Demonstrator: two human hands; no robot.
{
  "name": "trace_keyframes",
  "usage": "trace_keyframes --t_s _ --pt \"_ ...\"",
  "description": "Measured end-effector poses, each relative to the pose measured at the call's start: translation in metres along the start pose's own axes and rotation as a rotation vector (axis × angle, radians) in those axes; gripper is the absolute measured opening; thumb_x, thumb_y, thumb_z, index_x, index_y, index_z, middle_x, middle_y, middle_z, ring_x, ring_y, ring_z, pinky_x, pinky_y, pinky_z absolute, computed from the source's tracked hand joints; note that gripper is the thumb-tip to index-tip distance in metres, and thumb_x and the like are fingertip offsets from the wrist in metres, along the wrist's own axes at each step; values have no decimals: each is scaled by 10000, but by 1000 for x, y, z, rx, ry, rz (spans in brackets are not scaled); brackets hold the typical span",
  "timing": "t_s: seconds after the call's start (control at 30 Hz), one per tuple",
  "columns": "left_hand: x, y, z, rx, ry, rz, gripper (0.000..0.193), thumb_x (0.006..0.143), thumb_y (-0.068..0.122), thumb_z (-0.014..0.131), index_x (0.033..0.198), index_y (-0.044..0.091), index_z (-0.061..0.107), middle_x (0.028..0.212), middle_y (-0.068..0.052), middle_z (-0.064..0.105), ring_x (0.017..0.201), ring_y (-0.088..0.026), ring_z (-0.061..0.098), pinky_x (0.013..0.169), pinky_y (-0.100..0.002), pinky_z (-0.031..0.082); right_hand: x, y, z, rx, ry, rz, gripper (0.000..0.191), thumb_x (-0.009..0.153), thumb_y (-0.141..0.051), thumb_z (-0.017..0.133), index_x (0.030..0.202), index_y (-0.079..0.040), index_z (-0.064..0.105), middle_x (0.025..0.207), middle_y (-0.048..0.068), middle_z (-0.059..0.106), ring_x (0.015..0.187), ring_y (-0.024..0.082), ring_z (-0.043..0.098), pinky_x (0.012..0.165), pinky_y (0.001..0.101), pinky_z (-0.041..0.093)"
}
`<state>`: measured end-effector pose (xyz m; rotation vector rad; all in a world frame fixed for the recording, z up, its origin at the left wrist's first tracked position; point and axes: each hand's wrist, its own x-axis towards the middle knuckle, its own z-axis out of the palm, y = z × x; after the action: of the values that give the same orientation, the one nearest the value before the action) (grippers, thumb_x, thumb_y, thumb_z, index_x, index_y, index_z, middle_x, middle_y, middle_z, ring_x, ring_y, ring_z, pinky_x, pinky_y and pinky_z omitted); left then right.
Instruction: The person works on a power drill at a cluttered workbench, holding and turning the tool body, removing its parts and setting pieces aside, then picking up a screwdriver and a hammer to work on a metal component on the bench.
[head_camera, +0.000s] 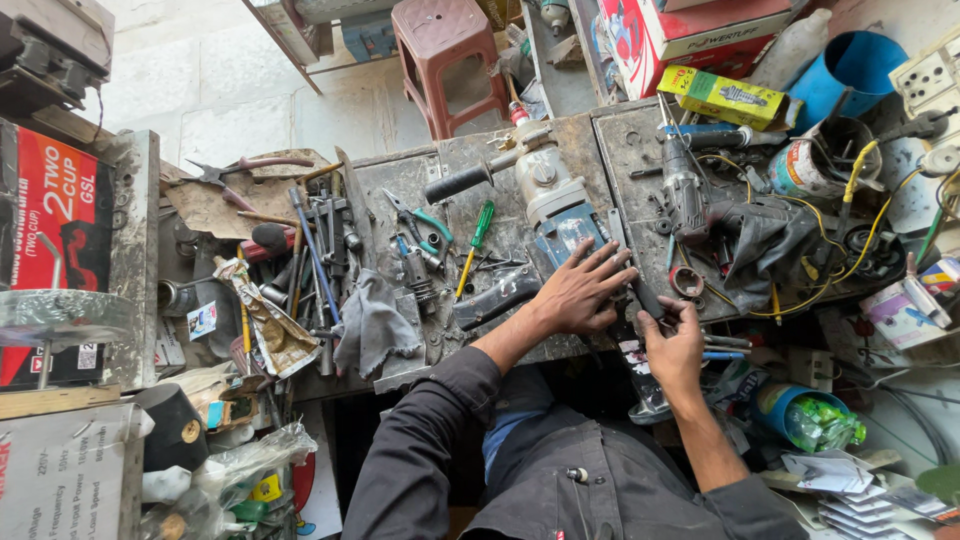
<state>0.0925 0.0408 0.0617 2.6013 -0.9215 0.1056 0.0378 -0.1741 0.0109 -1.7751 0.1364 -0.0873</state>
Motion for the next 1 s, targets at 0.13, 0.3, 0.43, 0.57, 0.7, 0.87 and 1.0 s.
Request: trace_keyframes --t_s 0.13,0.3,0.43,0.57,0.7,0.87,1.0 --pt "1 4 -1 56 0 11 821 760 393 634 1532 193 437 1654 -108 340 1562 -311 256 1279 -573 137 -5 -16 2 -54 -18 -72 366 903 -52 778 1200 6 571 1073 89 674 954 119 642 848 267 546" --pt "1 14 4 94 60 79 788 817 362 622 1565 207 427 1671 -64 356 1573 -277 267 1271 -602 155 -6 -24 1 -116 2 -58 364 863 -50 798 1163 -5 596 1059 62 655 928 112 645 809 274 558" --pt "3 12 6 55 -10 57 768 831 365 631 1553 199 429 1635 -91 389 1578 -299 267 1285 -591 158 -3 -14 -3 -28 -12 -61 330 926 -143 781 1170 -7 605 1021 51 645 897 106 603 779 267 524" --pt "5 13 4 51 -24 58 796 792 353 646 1542 188 435 1622 -105 397 1554 -310 279 1270 -590 159 2 2 -9 161 -22 117 331 1078 -336 580 1215 -40 632 975 35 643 850 80 613 741 251 545" --pt "6 13 4 42 -18 65 805 774 340 655 1534 180 439 1616 -113 407 1551 -309 298 1276 -586 169 9 12 -12 193 -99 558 534 1118 -467 469 1099 53 586 906 159 688 688 208 626 592 330 509" --pt "4 8 7 4 42 86 764 763 318 660 1491 175 478 1607 -159 422 1530 -332 336 1274 -572 197 5 10 -8 80 -24 111 363 948 -233 727 1187 13 604 1039 85 680 863 101 637 732 268 537" --pt "4 7 7 14 89 82 701 776 307 656 1446 170 502 1596 -177 444 1537 -337 352 1286 -561 210 4 4 -6 -15 -22 -38 405 890 -130 806 1187 19 575 1065 84 675 919 104 638 794 252 545"
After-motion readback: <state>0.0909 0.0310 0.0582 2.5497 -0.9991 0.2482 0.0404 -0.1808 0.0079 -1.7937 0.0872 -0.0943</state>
